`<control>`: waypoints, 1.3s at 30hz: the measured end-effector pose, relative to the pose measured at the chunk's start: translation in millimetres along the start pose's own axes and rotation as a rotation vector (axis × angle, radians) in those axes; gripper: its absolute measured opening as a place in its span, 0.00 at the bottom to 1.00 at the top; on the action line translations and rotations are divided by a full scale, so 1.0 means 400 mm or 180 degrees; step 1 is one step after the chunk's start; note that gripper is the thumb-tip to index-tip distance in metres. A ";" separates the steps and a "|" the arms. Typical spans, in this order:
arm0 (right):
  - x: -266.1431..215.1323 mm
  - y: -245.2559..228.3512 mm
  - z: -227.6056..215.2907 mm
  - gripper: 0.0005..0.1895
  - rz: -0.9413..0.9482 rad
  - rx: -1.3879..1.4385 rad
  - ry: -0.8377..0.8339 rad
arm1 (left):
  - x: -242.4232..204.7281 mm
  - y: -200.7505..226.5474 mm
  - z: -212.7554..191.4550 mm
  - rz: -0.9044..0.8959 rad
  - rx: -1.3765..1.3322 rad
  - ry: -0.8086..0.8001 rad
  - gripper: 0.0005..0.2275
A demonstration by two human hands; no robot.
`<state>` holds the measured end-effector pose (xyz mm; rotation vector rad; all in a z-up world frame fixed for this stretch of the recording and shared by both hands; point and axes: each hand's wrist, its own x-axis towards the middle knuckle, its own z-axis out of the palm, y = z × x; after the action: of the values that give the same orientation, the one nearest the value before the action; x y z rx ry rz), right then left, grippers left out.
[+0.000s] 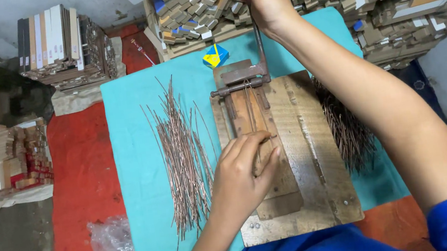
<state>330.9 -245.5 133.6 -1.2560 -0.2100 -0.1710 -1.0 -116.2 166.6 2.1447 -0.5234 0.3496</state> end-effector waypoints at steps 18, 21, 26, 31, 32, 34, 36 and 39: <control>-0.120 0.013 -0.013 0.26 0.2738 -0.2707 -0.0859 | -0.031 0.017 0.043 -0.0769 0.0485 0.0200 0.09; -0.125 -0.023 -0.036 0.30 0.2065 -0.3298 -0.1963 | -0.029 0.031 0.016 -0.1010 0.0363 0.0250 0.06; -0.129 -0.142 -0.070 0.20 0.1156 -0.1991 -0.3569 | -0.026 -0.002 -0.005 -0.1186 -0.0051 0.0369 0.10; -0.137 -0.129 -0.095 0.15 0.1210 -0.1781 -0.3895 | -0.016 -0.033 -0.006 -0.1646 -0.0611 0.0586 0.08; -0.137 -0.107 -0.105 0.13 0.1203 -0.1606 -0.3860 | -0.014 -0.043 0.002 -0.1631 -0.0863 0.0668 0.08; -0.131 -0.072 -0.117 0.12 0.1186 -0.1439 -0.3820 | -0.008 -0.050 0.007 -0.1604 -0.1116 0.0753 0.08; -0.127 -0.053 -0.130 0.11 0.1149 -0.1328 -0.3562 | 0.001 -0.043 0.004 -0.1686 -0.1288 0.0841 0.09; -0.109 -0.081 -0.149 0.11 0.1067 -0.1529 -0.3399 | 0.001 -0.023 -0.006 -0.1598 -0.0712 0.0845 0.14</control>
<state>284.5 -311.6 135.2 -1.7416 -0.9037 0.8077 3.7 -109.5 161.5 1.8933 0.1268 0.2705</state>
